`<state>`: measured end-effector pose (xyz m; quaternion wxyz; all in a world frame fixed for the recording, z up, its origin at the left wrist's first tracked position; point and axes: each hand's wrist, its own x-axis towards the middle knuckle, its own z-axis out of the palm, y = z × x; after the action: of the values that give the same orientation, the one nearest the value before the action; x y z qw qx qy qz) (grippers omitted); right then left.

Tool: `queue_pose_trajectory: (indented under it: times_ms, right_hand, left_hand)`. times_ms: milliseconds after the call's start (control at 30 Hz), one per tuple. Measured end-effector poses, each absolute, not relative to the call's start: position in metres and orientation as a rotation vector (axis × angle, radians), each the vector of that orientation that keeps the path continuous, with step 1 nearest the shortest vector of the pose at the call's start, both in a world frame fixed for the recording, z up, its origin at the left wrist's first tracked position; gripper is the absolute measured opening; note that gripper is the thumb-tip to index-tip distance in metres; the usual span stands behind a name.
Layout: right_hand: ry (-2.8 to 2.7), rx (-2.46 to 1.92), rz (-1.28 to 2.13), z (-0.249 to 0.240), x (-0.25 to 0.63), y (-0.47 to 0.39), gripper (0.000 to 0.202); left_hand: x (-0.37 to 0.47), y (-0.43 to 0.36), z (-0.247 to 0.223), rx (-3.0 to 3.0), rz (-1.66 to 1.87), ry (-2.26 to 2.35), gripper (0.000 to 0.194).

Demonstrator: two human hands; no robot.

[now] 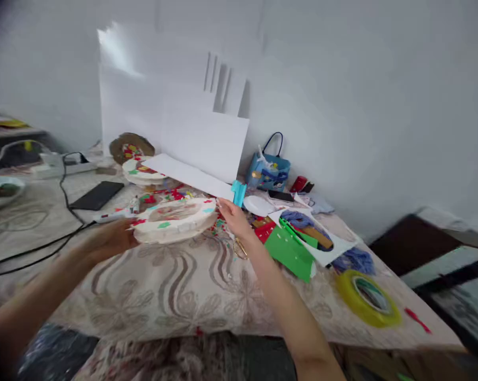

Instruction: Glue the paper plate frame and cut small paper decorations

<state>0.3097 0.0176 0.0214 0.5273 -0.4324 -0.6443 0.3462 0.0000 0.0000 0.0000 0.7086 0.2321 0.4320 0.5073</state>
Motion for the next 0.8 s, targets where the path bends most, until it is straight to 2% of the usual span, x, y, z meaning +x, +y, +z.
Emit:
queue_pose_trajectory:
  times_ms: [300, 400, 600, 800]
  right_hand:
    - [-1.627, -0.958, 0.697, 0.034, 0.315, 0.002, 0.056]
    - [-1.841, -0.915, 0.626, 0.038, 0.319, -0.004, 0.065]
    - [-2.089, -0.938, 0.270, 0.046, 0.315, -0.007, 0.086]
    - [-2.215, -0.840, 0.100, 0.053, 0.306, -0.009, 0.076]
  left_hand:
    - [-0.010, -0.005, -0.001, 0.515, 1.051, 0.894, 0.021]
    - [-0.012, -0.004, -0.005, 0.507, 1.051, 0.880, 0.022]
    - [-0.012, -0.004, -0.005, 0.516, 1.011, 0.856, 0.020]
    - [-0.009, -0.008, 0.003, 0.557, 0.966, 0.853, 0.019]
